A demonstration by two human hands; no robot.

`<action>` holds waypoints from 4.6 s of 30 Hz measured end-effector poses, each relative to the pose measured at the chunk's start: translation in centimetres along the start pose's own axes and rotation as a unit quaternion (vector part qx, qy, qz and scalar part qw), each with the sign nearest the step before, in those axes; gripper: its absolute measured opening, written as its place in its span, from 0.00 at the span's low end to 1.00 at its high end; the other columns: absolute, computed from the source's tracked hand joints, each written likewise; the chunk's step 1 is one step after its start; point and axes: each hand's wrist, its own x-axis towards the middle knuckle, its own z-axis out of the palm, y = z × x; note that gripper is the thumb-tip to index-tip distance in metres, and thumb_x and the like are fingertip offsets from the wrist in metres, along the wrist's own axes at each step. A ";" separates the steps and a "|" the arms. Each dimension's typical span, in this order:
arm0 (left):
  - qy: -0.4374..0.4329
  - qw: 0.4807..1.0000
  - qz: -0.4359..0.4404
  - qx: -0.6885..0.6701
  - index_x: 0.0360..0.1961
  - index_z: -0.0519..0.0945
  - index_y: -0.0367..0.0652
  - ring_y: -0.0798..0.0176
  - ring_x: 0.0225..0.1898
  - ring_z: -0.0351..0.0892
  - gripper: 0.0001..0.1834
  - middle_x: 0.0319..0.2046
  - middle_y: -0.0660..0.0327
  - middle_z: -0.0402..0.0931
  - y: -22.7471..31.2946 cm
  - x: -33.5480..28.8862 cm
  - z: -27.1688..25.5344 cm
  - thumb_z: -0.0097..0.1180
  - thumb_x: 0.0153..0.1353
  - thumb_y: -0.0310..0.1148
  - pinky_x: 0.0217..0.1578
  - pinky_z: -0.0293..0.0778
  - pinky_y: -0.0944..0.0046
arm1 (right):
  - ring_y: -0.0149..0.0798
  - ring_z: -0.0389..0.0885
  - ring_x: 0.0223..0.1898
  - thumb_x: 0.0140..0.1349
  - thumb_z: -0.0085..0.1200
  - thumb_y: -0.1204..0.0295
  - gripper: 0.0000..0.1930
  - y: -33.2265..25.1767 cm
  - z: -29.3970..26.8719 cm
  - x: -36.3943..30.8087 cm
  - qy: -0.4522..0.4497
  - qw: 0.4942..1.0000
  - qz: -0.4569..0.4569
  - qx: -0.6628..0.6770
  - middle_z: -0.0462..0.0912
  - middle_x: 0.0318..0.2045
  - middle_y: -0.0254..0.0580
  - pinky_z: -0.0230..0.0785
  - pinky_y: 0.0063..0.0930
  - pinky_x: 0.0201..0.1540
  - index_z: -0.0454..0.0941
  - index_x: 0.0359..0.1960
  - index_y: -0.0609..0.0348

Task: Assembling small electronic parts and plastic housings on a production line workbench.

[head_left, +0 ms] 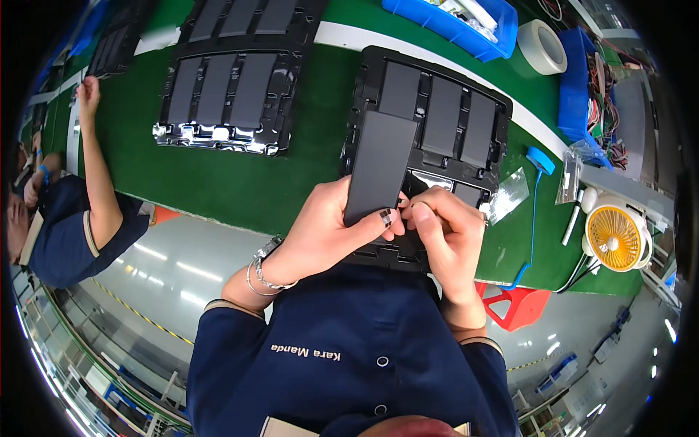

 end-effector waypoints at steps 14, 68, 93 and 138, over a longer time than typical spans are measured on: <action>0.013 0.999 0.002 0.043 0.44 0.77 0.32 0.71 0.32 0.83 0.09 0.30 0.59 0.83 0.0 0.1 0.6 0.54 0.62 0.20 0.33 0.80 0.71 | 0.28 0.74 0.21 0.62 0.55 0.78 0.06 -0.2 0.0 -0.1 -0.014 0.998 0.037 0.040 0.79 0.22 0.39 0.65 0.23 0.25 0.79 0.28 0.67; 0.032 0.998 -0.021 0.040 0.43 0.77 0.34 0.73 0.29 0.82 0.09 0.29 0.61 0.83 -0.5 -0.2 0.6 0.57 0.62 0.23 0.31 0.77 0.70 | 0.20 0.66 0.20 0.60 0.64 0.69 0.10 1.2 -0.5 -0.2 0.023 0.997 0.054 -0.052 0.77 0.20 0.31 0.58 0.18 0.22 0.77 0.34 0.63; 0.068 0.765 0.193 0.611 0.56 0.77 0.44 0.45 0.71 0.53 0.29 0.66 0.57 0.64 -1.8 -1.8 -0.4 0.66 0.51 0.32 0.67 0.55 0.44 | 0.43 0.81 0.26 0.58 0.63 0.70 0.17 2.3 -2.8 -0.3 0.025 0.959 -0.031 -0.279 0.79 0.31 0.41 0.73 0.35 0.30 0.80 0.49 0.51; -0.037 0.901 0.201 0.383 0.58 0.76 0.45 0.61 0.36 0.75 0.34 0.29 0.66 0.75 1.1 0.9 1.8 0.61 0.45 0.17 0.44 0.71 0.59 | 0.37 0.68 0.15 0.56 0.61 0.75 0.08 1.0 -2.4 -1.7 -0.057 0.985 -0.130 -0.100 0.69 0.17 0.36 0.58 0.32 0.18 0.75 0.23 0.60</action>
